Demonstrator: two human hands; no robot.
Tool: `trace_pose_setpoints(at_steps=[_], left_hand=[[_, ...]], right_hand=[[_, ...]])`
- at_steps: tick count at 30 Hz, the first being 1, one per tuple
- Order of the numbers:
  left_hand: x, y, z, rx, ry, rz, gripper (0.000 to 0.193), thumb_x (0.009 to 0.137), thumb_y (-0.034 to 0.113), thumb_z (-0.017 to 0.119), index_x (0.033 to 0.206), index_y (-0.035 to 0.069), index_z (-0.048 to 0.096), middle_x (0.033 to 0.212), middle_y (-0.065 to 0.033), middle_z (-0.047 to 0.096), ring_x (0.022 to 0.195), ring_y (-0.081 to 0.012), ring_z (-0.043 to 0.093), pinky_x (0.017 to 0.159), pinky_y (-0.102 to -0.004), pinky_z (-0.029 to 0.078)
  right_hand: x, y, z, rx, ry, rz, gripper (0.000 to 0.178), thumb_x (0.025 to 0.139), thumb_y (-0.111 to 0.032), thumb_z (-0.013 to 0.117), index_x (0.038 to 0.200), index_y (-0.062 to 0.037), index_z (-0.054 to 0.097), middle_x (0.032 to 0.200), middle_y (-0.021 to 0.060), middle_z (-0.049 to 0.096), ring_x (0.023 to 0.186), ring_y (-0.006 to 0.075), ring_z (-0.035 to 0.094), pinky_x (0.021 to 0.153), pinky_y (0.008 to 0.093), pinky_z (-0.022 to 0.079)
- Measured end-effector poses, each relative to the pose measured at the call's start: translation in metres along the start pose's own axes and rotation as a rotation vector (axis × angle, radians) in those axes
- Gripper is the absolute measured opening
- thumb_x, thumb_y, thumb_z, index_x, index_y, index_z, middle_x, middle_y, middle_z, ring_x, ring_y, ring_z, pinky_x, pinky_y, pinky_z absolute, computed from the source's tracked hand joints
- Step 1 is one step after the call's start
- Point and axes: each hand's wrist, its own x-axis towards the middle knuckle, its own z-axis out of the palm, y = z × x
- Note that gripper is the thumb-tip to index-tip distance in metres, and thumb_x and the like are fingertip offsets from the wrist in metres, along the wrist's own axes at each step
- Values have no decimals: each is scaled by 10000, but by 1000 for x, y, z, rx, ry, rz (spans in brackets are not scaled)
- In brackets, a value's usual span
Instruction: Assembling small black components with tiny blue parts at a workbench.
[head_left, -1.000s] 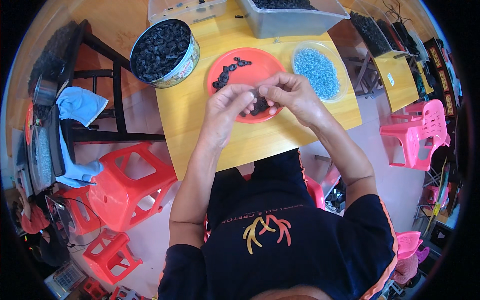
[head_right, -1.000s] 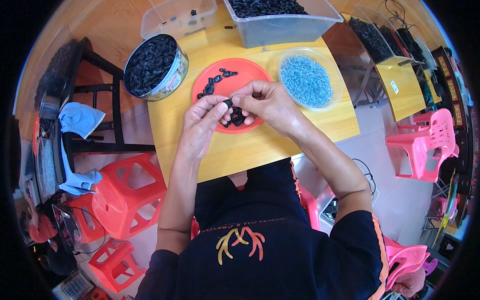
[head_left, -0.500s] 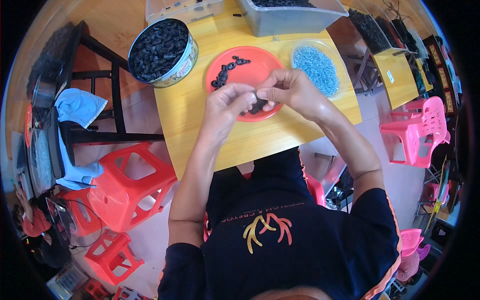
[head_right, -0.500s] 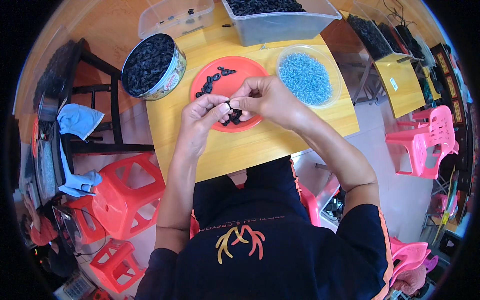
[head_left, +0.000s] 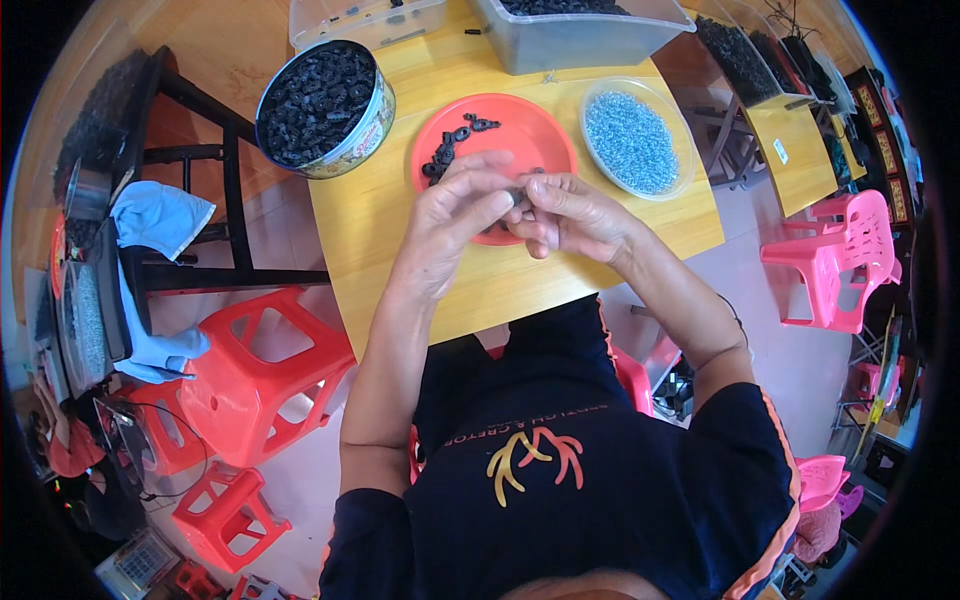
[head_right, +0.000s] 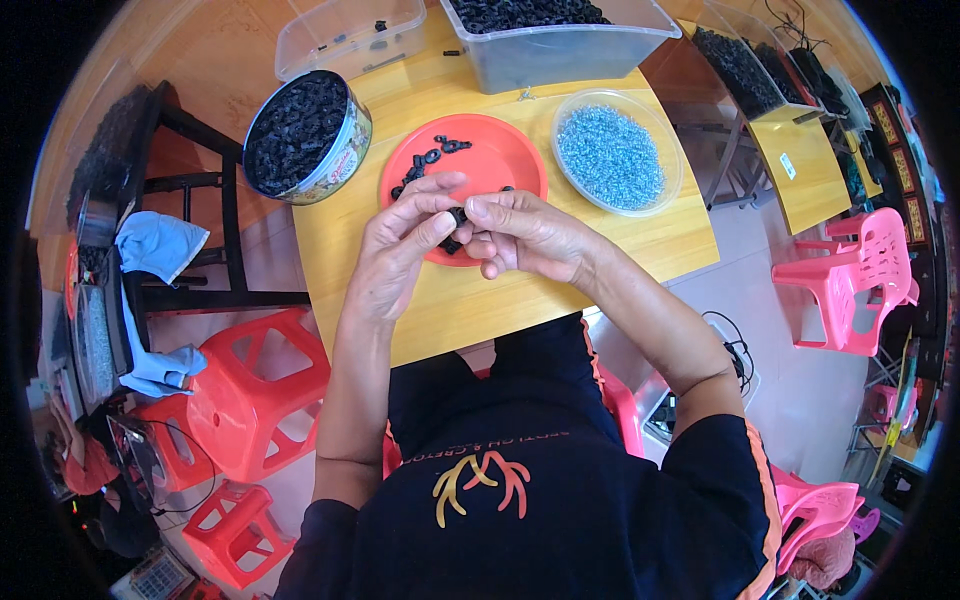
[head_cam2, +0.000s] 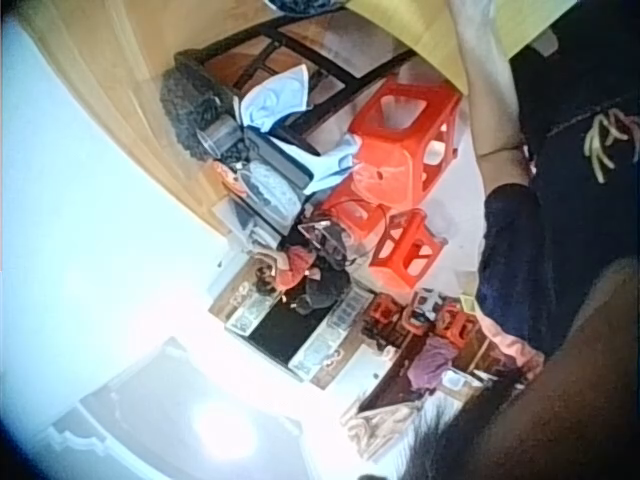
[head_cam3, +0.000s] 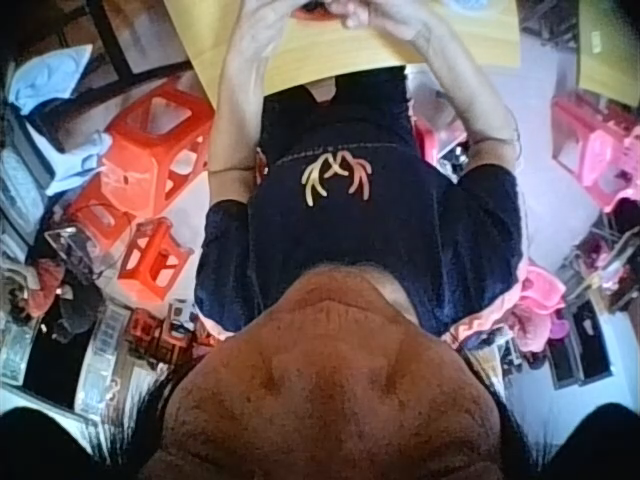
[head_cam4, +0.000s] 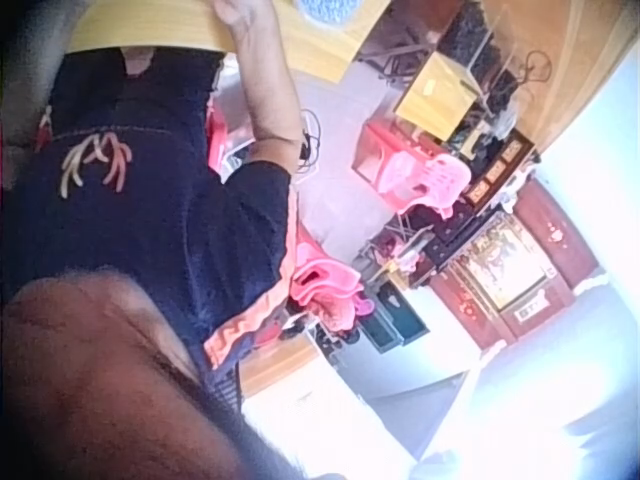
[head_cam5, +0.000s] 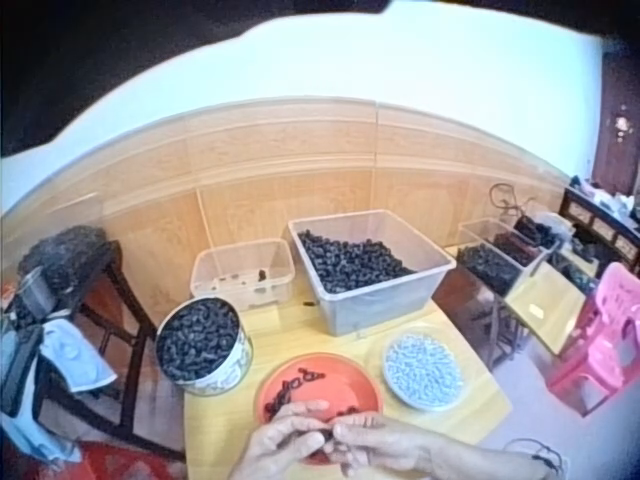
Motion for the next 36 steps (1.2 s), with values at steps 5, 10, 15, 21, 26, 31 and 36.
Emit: trace_pose_setpoints(at_steps=[5,10,15,21,26,31,36], left_hand=[[-1,-3,8,135,43,107,168,844,45,649,1006,-1,649,1125,-90,562,1005,-169,583,853,-289,469],[-4,6,20,669,115,361,208,794,-30,650,998,-6,619,954,-106,616,787,-190,628,684,-303,507],[-5,14,24,705,87,455,201,790,-55,629,988,-21,611,948,-135,624,773,-231,637,688,-312,516],[-3,16,24,704,52,494,225,787,-72,618,1006,-23,611,972,-145,630,804,-252,650,702,-324,523],[-2,14,24,740,58,504,225,791,-65,620,1012,-26,610,966,-153,627,804,-260,650,697,-335,525],[0,10,18,708,37,386,225,811,-25,624,1035,-23,606,963,-154,623,834,-268,646,711,-340,510],[6,7,18,696,40,405,221,827,8,617,1046,-15,605,964,-143,622,847,-269,642,740,-340,501]], right_hand=[[0,5,5,251,66,-19,314,911,-392,607,945,-80,622,763,-36,526,622,56,419,525,208,363],[-2,3,11,323,59,34,293,913,-363,611,982,-79,598,760,-39,499,596,47,383,503,192,339],[-5,2,19,417,87,34,256,915,-326,608,1004,-87,584,751,-41,480,592,38,380,485,179,319],[-4,10,21,486,75,-50,183,913,-288,622,946,-116,570,736,-46,466,569,33,369,480,178,319],[0,14,19,473,84,-103,180,910,-272,632,910,-109,557,727,-42,463,563,24,362,473,172,310],[2,16,20,533,103,-94,188,916,-275,622,912,-101,553,739,-30,477,558,29,368,473,168,319],[3,16,18,638,83,-72,218,922,-297,608,927,-86,552,770,-5,514,559,43,386,474,169,329]])
